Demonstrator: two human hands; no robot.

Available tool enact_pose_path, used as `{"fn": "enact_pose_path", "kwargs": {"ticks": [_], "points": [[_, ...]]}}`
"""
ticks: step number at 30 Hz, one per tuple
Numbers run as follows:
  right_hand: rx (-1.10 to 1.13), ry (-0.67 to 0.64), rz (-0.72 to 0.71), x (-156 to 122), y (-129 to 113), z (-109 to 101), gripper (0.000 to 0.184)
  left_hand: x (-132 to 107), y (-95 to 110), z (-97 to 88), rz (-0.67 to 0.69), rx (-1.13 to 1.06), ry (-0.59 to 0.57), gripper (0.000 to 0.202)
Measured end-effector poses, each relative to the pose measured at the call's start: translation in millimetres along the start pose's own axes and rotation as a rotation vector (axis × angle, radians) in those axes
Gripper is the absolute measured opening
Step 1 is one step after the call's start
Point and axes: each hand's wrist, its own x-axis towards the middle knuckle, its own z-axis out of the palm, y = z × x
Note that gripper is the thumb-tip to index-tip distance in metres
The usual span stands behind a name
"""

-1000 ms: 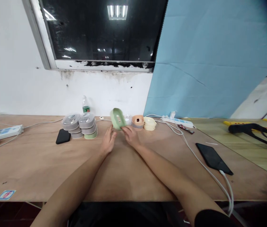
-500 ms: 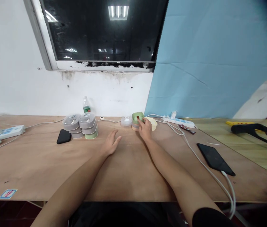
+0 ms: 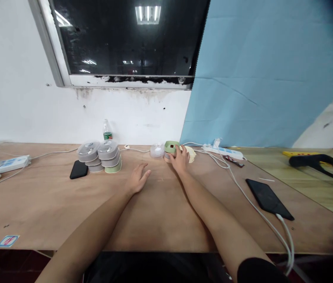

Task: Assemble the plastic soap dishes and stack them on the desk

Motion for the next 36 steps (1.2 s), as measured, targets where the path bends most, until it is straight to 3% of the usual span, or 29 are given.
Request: {"fn": "enact_pose_path", "kwargs": {"ticks": [9,14,18,21,26,31,36], "points": [[0.118,0.052,0.077,3,9,4,0.042,0,2,-1.8,0.015,0.013,-0.013,0.049],[0.091,0.063,0.043,1,8,3,0.042,1,4,-4.3,0.039,0.029,0.009,0.047],[0.072,0.063,0.025,-2,4,-2,0.046,5,5,-17.5,0.114,0.175,0.138,0.042],[0.056,0.086,0.018,-5,0,-8,0.048,10,3,-36.3,0.138,0.322,0.302,0.037],[0.101,0.086,-0.082,-10,-13,-16,0.045,14,-7,-70.5,-0.024,0.571,0.566,0.049],[0.157,0.022,-0.242,-16,-33,-16,0.037,13,-27,-88.7,-0.132,0.689,0.598,0.067],[0.196,-0.032,-0.354,-23,-44,-17,0.035,13,-38,-91.8,-0.119,0.679,0.628,0.045]]}}
